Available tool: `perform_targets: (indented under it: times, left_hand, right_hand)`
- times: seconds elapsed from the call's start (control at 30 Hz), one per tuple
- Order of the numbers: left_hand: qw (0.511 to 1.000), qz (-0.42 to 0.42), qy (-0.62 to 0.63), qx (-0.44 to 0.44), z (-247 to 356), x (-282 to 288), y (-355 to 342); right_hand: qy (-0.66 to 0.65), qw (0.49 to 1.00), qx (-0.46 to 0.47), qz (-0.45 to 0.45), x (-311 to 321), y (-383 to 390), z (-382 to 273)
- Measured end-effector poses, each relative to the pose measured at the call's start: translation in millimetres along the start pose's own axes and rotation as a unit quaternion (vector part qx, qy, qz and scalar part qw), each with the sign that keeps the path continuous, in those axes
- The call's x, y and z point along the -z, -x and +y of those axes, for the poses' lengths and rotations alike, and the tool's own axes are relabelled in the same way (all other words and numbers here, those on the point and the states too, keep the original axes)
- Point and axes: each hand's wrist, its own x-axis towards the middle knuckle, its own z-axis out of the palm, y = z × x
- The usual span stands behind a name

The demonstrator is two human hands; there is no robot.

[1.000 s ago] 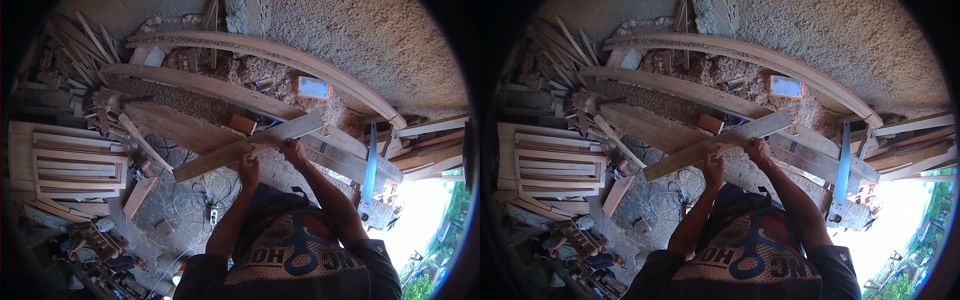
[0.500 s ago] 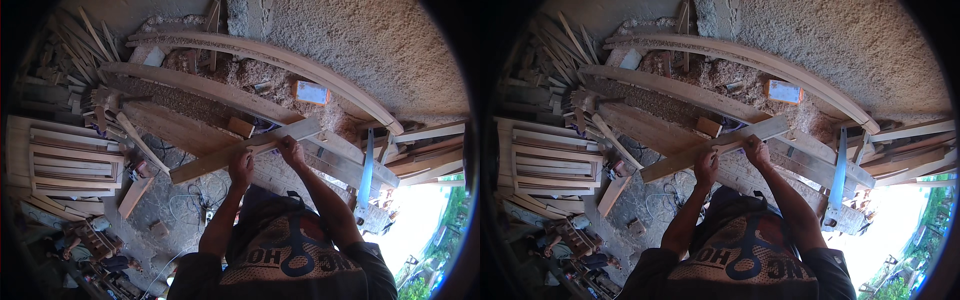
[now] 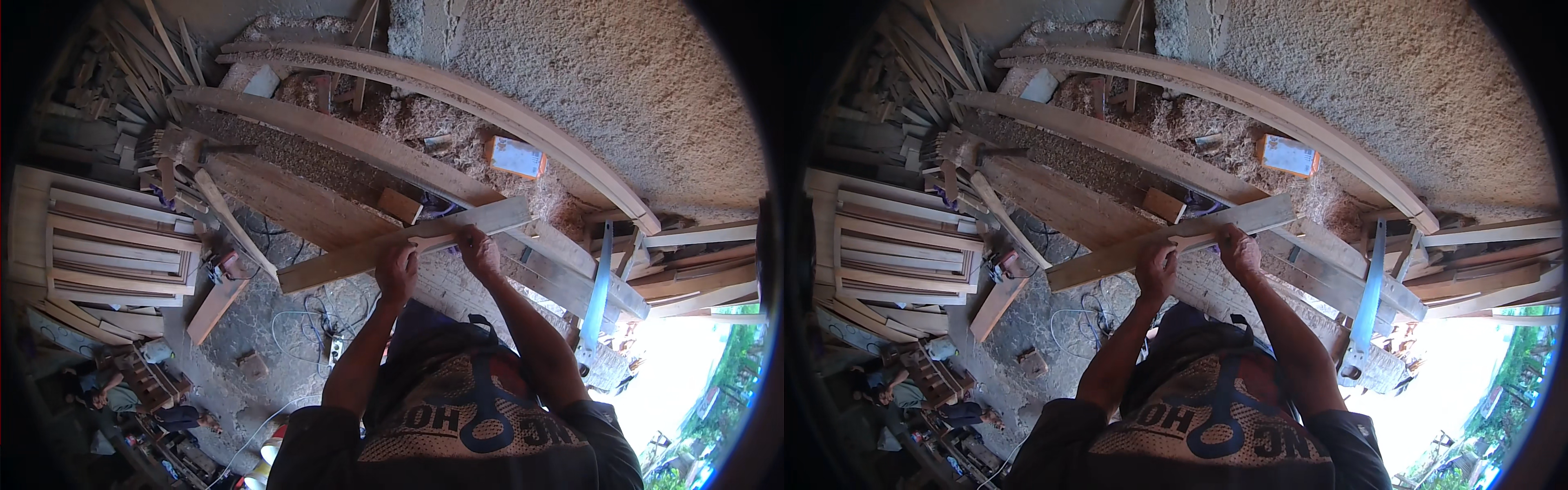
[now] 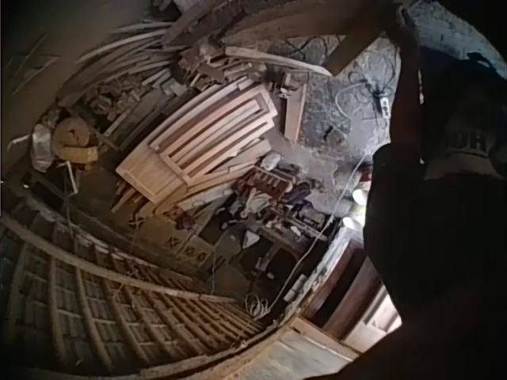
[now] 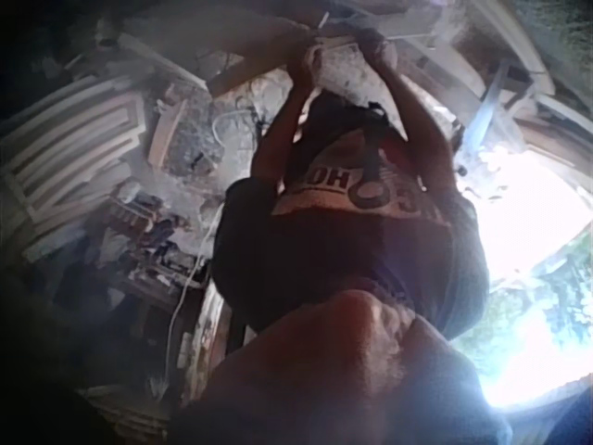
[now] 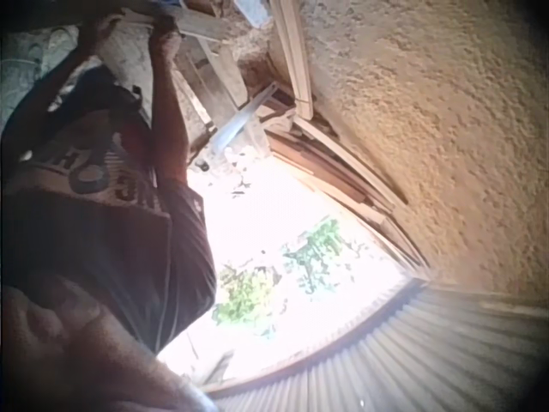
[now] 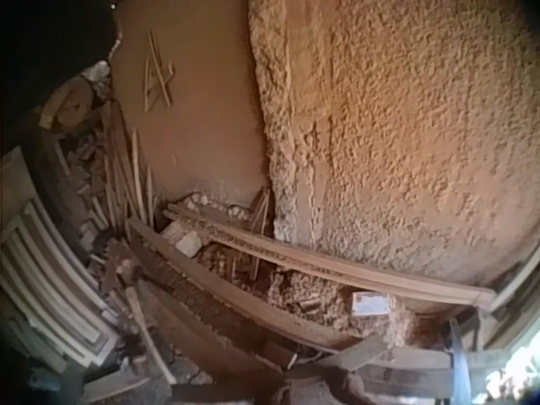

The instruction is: The person marks a wooden plank with a pencil and then uses a hand saw to cut along the marked line. The person holds the plank steady with one hand while sawing with the other.

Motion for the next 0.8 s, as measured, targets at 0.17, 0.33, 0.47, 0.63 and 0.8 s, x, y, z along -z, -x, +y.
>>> perform_targets:
  times: [0.17, 0.33, 0.47, 0.63, 0.8]
  left_hand:
    - [1.0, 0.006, 0.006, -0.003, -4, 0, 0]
    - [1.0, 0.003, -0.009, -0.03, -3, 3, 0]
    - [0.998, -0.006, -0.038, -0.048, -9, -1, 2]
    - [0.998, -0.009, -0.045, -0.052, -11, -2, 2]
    - [0.997, -0.026, -0.04, -0.057, -7, 3, 0]
  right_hand:
    - [-0.023, 1.0, -0.012, 0.001, -2, -1, 0]
    - [-0.003, 1.0, -0.007, 0.004, -4, -1, 6]
    - [0.016, 1.0, 0.0, -0.002, -4, -5, 11]
    - [0.011, 1.0, 0.004, 0.004, -4, -4, 10]
    - [0.015, 0.999, 0.035, 0.014, -2, -3, 9]
